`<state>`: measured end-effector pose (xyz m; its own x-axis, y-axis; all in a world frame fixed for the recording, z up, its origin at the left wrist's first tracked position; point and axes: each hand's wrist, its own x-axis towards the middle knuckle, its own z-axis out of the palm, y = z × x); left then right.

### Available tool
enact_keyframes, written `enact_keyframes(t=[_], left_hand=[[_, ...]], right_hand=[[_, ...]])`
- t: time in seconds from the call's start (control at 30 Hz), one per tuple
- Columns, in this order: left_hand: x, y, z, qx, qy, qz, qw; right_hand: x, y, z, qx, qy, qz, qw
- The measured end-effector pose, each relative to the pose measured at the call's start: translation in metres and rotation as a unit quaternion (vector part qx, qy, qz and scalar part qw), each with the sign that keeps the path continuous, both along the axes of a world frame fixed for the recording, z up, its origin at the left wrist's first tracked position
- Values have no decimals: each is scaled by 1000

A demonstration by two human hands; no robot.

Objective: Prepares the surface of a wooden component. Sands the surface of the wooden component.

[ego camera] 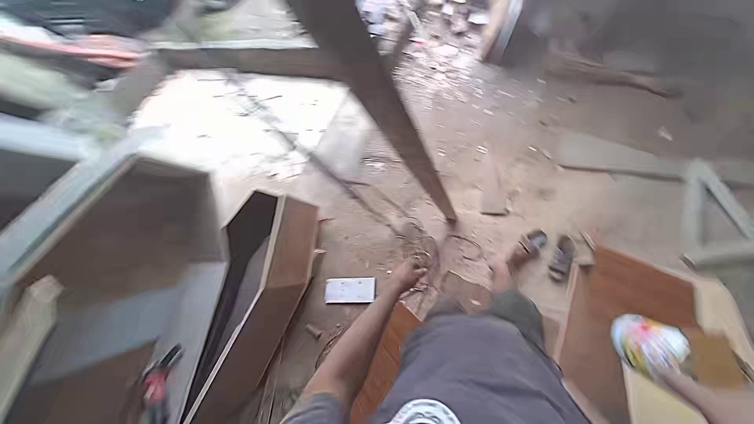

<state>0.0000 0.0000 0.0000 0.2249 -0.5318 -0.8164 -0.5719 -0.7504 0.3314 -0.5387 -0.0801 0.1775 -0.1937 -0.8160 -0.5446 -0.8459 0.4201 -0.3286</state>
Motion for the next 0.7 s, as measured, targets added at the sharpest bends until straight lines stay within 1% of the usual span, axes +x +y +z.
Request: enact_keyframes(t=[0.07, 0.1, 0.17, 0.23, 0.27, 0.3, 0.33, 0.43, 0.5, 0.53, 0.6, 0.7], left_hand=[[-27, -46, -30, 34, 26, -17, 999], [-43, -65, -47, 64, 30, -24, 997], [-75, -111, -63, 114, 13, -73, 991], [-101, -180, -75, 148, -22, -157, 976], [-109, -209, -77, 157, -44, -190, 968], [-117, -243, -82, 143, -65, -201, 967], [-125, -285, -85, 114, -67, -190, 973], [-133, -404, -79, 4, -28, -139, 990], [-136, -476, -72, -3, 13, -122, 992], [-137, -506, -69, 10, 14, -135, 991], [-139, -570, -71, 46, -19, -215, 975], [-149, -664, -89, 93, -79, -387, 914]], right_hand=[[-12, -34, -15, 27, 118, -64, 991], [-17, -54, -21, 51, 162, -75, 983], [-20, -95, -30, 94, 182, -102, 973], [-21, -136, -36, 109, 183, -128, 969], [-21, -148, -40, 121, 181, -134, 967], [-23, -160, -41, 133, 180, -137, 965], [-28, -176, -42, 141, 181, -139, 963], [-42, -206, -40, 156, 173, -173, 957], [-52, -220, -40, 151, 168, -214, 950], [-56, -224, -42, 147, 166, -235, 946], [-65, -234, -51, 137, 164, -283, 935], [-72, -248, -68, 113, 163, -375, 905]])
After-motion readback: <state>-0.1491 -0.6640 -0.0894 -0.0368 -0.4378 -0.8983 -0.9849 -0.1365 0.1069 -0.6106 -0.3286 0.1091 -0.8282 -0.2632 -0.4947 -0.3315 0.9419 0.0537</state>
